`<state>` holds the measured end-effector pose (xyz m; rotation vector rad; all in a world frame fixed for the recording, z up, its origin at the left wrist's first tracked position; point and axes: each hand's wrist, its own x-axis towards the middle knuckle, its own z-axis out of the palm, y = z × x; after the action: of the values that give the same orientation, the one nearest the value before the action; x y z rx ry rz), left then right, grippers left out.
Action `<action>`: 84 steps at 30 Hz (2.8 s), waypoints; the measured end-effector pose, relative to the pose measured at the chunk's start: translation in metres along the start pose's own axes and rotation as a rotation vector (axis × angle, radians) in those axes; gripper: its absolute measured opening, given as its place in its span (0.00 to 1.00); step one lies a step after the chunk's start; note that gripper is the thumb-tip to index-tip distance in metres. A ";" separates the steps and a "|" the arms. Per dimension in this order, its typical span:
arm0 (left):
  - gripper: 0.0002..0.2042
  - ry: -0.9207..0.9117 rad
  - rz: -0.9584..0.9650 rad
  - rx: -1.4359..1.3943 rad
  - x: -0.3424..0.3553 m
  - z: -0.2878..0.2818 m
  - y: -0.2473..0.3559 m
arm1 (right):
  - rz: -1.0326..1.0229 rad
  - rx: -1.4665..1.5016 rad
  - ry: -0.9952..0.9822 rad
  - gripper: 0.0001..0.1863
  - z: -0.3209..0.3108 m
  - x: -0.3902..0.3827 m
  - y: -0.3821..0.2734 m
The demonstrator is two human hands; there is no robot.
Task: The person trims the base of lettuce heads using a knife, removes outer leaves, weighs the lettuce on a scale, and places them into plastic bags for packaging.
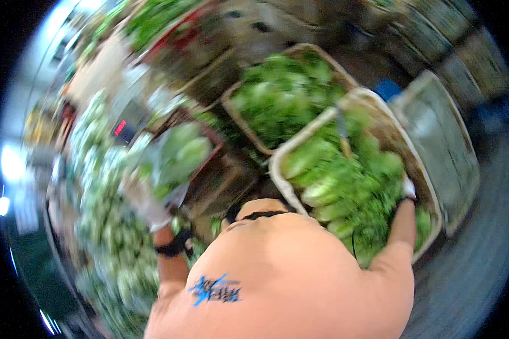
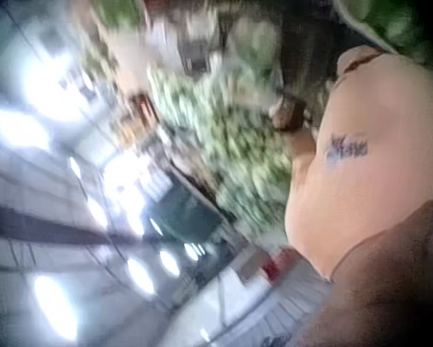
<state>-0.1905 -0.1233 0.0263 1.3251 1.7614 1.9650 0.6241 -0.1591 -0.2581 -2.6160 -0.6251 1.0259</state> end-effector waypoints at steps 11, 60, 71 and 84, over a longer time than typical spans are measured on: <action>0.24 -0.276 -0.082 0.149 -0.047 0.045 0.056 | -0.125 0.690 -0.467 0.31 -0.035 -0.043 -0.001; 0.42 -0.982 -0.886 -0.909 -0.057 0.210 -0.049 | -0.621 0.565 -0.468 0.17 0.146 -0.357 -0.321; 0.39 -1.260 -1.016 -1.091 -0.029 0.212 -0.041 | -0.949 0.499 -0.455 0.23 0.172 -0.376 -0.349; 0.28 -1.105 -0.826 -0.758 -0.016 0.214 -0.009 | -1.239 0.113 -0.079 0.12 0.096 -0.387 -0.366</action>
<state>-0.0337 0.0190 -0.0119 0.8531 0.6799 0.8991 0.1944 -0.0173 0.0398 -1.5183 -1.7698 0.6618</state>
